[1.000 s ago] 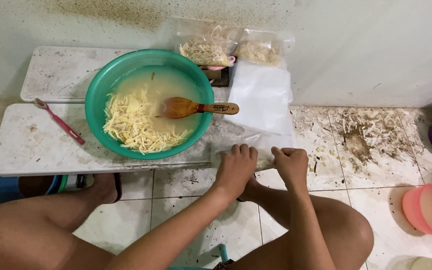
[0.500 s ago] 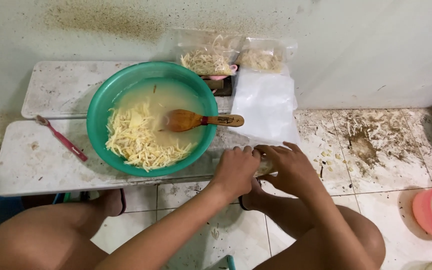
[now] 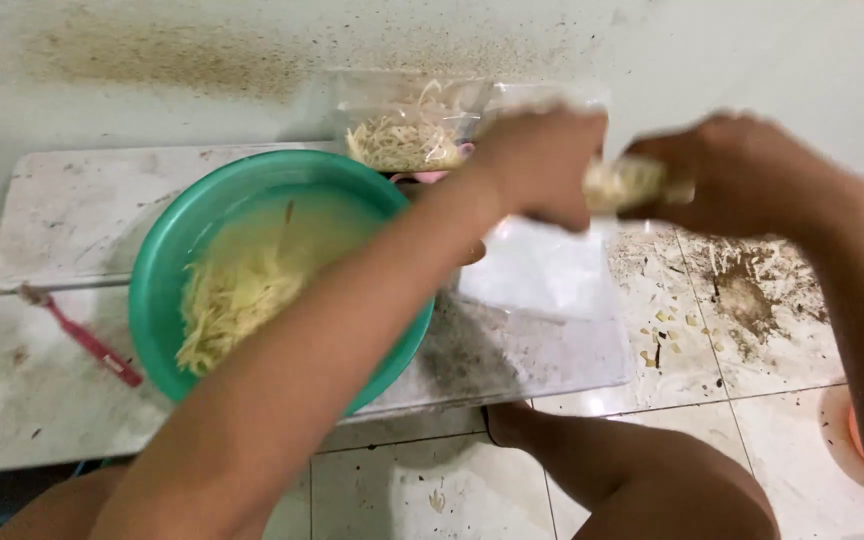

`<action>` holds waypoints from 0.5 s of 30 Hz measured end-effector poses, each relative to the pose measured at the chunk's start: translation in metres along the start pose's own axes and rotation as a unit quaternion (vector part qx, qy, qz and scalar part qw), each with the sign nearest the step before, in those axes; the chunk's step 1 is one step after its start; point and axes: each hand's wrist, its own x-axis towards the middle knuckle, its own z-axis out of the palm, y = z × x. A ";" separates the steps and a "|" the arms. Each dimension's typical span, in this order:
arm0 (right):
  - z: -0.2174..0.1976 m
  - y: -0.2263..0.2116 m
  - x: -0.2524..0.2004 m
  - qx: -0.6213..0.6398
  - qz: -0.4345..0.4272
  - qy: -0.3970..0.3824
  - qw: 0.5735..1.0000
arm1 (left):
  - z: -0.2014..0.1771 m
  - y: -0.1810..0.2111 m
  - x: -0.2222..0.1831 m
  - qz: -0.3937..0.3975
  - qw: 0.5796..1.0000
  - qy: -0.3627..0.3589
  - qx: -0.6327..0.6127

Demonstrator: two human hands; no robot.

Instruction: Scooping shredded material into plastic bags using a wooden spoon and hands for packaging.

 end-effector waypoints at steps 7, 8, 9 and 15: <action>0.005 0.046 0.082 0.099 0.057 0.072 0.991 | 0.005 0.004 -0.042 0.050 0.890 0.419 0.171; 0.011 0.050 0.093 0.136 0.059 0.055 0.987 | 0.021 0.023 -0.072 0.066 0.891 0.446 0.055; 0.016 0.054 0.103 0.173 0.062 0.043 0.982 | 0.037 0.042 -0.102 0.086 0.876 0.470 -0.062; 0.056 0.047 0.143 0.230 0.051 -0.016 0.972 | 0.208 0.011 -0.092 -0.106 0.967 0.212 -0.089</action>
